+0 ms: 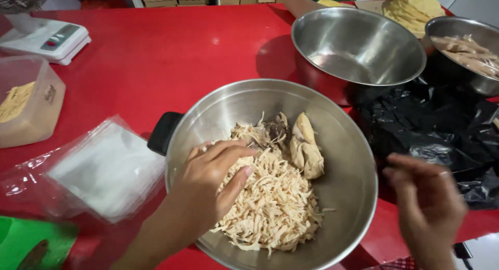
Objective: Shredding cooked chicken meat by hand into a large metal bowl on a preparation table
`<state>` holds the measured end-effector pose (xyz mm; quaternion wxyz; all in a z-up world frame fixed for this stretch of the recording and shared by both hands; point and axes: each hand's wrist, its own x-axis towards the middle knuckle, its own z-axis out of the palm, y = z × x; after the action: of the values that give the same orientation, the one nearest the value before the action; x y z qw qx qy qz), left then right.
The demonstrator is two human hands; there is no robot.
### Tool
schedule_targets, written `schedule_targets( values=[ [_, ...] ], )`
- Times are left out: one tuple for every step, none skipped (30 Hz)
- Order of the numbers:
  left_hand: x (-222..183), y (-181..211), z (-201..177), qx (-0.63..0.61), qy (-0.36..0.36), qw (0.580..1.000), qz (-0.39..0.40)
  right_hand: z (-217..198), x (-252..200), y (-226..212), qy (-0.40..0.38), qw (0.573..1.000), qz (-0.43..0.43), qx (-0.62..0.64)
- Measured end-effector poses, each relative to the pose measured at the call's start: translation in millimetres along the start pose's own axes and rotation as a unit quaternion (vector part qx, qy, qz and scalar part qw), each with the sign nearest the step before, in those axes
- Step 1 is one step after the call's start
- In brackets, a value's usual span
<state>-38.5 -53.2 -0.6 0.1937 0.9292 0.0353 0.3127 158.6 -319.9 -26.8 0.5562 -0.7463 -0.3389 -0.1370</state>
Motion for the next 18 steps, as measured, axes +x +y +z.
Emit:
schedule_targets(
  values=[
    [2,3,0,-0.001,0.001,1.0,0.001,-1,-10,23,0.0,1.0,-0.001,-0.001],
    [3,6,-1,-0.019,-0.005,1.0,-0.016,-2,-19,46,-0.04,0.998,0.044,0.0],
    [4,9,-3,-0.037,-0.01,0.999,-0.033,-2,-28,69,-0.079,0.993,0.089,0.0],
    [5,12,-1,-0.035,-0.008,0.999,-0.034,1,-30,74,-0.081,0.993,0.087,0.001],
    [5,15,1,-0.042,-0.008,0.998,-0.048,3,-32,79,-0.121,0.986,0.101,-0.045],
    [5,18,2,-0.049,-0.009,0.997,-0.06,7,-35,83,-0.159,0.976,0.115,-0.091],
    [6,23,2,-0.046,-0.008,0.997,-0.06,14,-32,86,-0.159,0.977,0.113,-0.09],
    [6,29,2,-0.044,-0.017,0.996,-0.07,21,-30,88,-0.162,0.977,0.095,-0.105],
    [7,34,2,-0.041,-0.026,0.996,-0.079,29,-28,91,-0.166,0.976,0.076,-0.12],
    [8,40,2,-0.039,-0.025,0.996,-0.078,30,-26,97,-0.164,0.976,0.075,-0.118],
    [9,45,2,-0.054,-0.032,0.994,-0.086,32,-24,103,-0.168,0.974,0.048,-0.142],
    [10,51,2,-0.069,-0.04,0.992,-0.094,33,-23,109,-0.173,0.971,0.021,-0.166],
    [10,57,2,-0.068,-0.04,0.993,-0.093,29,-23,119,-0.172,0.971,0.021,-0.165],
    [10,63,4,-0.085,-0.02,0.993,-0.08,23,-25,129,-0.176,0.966,-0.004,-0.19],
    [10,70,5,-0.102,0.0,0.993,-0.066,17,-27,139,-0.179,0.96,-0.029,-0.214],
    [10,78,8,-0.104,-0.001,0.992,-0.066,18,-28,143,-0.18,0.96,-0.027,-0.215],
    [10,87,10,-0.114,-0.004,0.99,-0.086,18,-29,147,-0.185,0.952,-0.052,-0.24],
    [12,95,12,-0.124,-0.005,0.987,-0.102,18,-28,152,-0.186,0.943,-0.078,-0.265]
  ],
)
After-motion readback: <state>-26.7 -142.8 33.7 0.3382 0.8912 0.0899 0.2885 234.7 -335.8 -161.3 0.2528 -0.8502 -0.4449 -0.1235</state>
